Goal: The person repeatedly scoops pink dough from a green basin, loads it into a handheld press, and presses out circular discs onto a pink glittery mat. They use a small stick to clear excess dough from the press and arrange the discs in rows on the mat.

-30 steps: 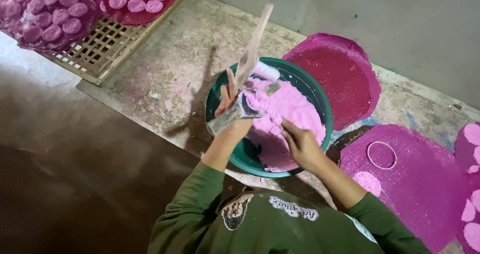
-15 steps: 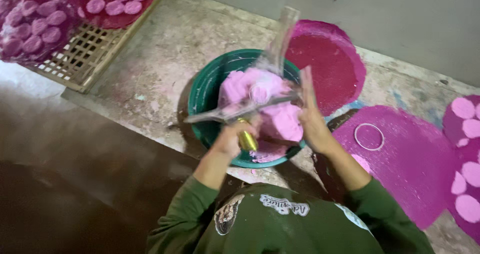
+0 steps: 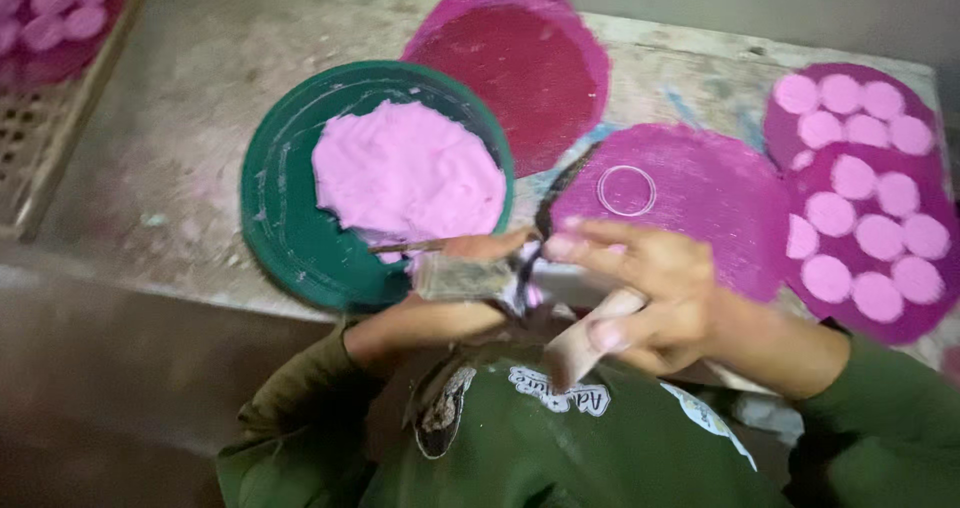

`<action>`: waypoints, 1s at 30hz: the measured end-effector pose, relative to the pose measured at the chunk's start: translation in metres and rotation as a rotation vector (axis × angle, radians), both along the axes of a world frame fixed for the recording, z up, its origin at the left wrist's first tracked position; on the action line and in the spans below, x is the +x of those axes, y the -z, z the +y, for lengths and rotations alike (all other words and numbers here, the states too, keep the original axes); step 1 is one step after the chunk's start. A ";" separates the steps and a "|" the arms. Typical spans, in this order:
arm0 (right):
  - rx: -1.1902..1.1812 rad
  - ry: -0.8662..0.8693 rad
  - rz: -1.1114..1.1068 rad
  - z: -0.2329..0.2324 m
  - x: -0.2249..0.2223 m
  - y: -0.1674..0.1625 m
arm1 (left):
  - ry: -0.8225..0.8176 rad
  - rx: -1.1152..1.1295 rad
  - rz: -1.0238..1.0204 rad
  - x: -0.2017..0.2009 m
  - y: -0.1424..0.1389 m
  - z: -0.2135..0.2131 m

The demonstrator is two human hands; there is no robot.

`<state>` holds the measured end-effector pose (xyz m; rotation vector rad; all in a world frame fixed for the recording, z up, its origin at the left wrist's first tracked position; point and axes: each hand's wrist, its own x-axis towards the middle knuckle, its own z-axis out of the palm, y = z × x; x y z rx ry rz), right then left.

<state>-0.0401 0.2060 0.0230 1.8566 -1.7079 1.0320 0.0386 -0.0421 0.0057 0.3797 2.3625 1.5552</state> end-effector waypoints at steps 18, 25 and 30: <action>0.252 0.189 -1.598 0.210 0.081 0.126 | 0.155 0.136 0.084 -0.083 0.106 0.139; -0.207 0.682 -1.587 0.280 0.114 0.167 | -0.687 0.094 0.039 -0.153 0.234 0.120; -0.478 0.406 -1.660 0.268 0.125 0.167 | -0.668 0.365 -0.189 -0.114 0.262 0.133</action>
